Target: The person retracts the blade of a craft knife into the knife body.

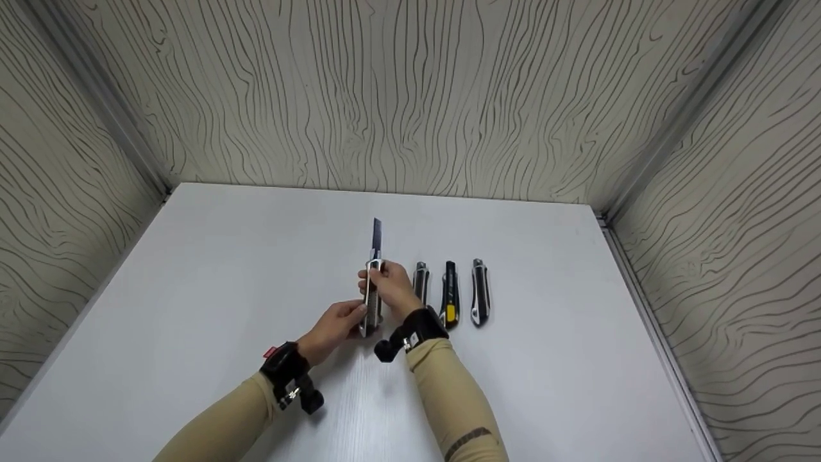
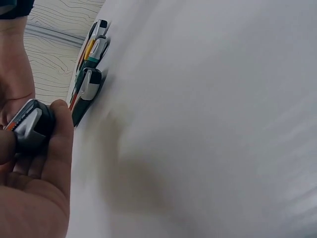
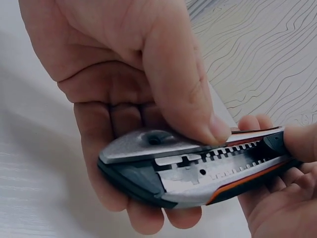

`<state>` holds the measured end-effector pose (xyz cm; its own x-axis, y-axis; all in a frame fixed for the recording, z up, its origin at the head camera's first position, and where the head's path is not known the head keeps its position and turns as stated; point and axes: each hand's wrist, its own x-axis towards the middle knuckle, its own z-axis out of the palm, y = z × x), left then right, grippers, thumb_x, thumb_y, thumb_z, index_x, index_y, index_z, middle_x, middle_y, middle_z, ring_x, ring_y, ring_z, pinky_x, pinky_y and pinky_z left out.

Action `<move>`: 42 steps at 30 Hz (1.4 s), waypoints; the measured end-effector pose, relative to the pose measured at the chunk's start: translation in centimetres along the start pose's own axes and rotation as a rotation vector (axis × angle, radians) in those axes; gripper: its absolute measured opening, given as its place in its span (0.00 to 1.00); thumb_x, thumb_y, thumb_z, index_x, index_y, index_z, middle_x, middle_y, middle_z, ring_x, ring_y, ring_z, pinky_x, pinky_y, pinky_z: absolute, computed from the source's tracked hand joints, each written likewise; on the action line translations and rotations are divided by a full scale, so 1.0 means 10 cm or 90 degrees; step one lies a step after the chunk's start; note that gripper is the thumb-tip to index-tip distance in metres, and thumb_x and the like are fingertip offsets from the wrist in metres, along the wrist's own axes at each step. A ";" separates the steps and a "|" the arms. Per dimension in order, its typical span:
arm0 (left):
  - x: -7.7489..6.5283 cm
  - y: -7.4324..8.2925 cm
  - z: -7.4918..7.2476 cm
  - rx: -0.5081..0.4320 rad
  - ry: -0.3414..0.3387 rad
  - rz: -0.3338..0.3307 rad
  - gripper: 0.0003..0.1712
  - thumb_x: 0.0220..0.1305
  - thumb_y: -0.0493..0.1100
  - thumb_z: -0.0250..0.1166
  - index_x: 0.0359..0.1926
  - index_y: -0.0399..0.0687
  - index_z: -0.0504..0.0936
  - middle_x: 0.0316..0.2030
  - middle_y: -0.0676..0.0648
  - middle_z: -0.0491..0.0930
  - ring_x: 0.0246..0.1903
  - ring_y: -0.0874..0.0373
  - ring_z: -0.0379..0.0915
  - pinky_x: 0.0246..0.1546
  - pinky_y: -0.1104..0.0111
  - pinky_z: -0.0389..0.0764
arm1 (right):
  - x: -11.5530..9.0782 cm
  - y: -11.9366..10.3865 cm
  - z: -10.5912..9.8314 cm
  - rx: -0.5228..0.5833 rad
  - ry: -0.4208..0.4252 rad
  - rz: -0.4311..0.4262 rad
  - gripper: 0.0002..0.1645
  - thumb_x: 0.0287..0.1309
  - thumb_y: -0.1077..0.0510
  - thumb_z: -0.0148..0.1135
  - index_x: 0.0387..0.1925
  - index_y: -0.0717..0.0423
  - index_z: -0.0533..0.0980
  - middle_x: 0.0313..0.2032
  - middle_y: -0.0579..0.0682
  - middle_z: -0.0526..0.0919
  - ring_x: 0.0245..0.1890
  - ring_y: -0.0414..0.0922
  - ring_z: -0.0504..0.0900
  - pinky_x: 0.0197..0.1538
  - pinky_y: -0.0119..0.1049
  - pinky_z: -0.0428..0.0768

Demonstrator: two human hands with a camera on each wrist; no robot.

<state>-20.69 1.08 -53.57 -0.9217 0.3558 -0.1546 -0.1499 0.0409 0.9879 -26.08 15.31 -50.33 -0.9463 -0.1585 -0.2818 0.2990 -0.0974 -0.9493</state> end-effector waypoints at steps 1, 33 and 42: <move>0.00 0.00 0.00 -0.004 0.000 -0.001 0.17 0.75 0.41 0.49 0.44 0.31 0.78 0.30 0.50 0.78 0.30 0.63 0.74 0.31 0.74 0.78 | 0.00 0.00 0.00 -0.002 -0.002 -0.001 0.19 0.71 0.66 0.46 0.59 0.71 0.66 0.43 0.57 0.82 0.35 0.41 0.83 0.45 0.34 0.84; -0.02 -0.05 -0.02 -0.109 -0.057 -0.018 0.19 0.77 0.42 0.46 0.55 0.31 0.74 0.49 0.33 0.81 0.49 0.45 0.81 0.54 0.54 0.81 | -0.03 -0.07 -0.04 -0.068 0.039 -0.007 0.20 0.72 0.58 0.50 0.59 0.66 0.71 0.50 0.60 0.83 0.44 0.43 0.85 0.53 0.38 0.83; -0.02 -0.06 -0.01 -0.058 -0.043 -0.010 0.19 0.77 0.42 0.46 0.56 0.33 0.75 0.48 0.39 0.81 0.49 0.48 0.81 0.55 0.54 0.80 | -0.03 -0.04 -0.05 -0.043 0.018 0.024 0.23 0.73 0.54 0.48 0.59 0.69 0.71 0.45 0.56 0.84 0.41 0.43 0.85 0.51 0.37 0.84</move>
<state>-20.51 0.87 -54.11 -0.8934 0.4177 -0.1652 -0.1983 -0.0368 0.9795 -25.94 15.86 -49.94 -0.9378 -0.1329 -0.3207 0.3267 -0.0251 -0.9448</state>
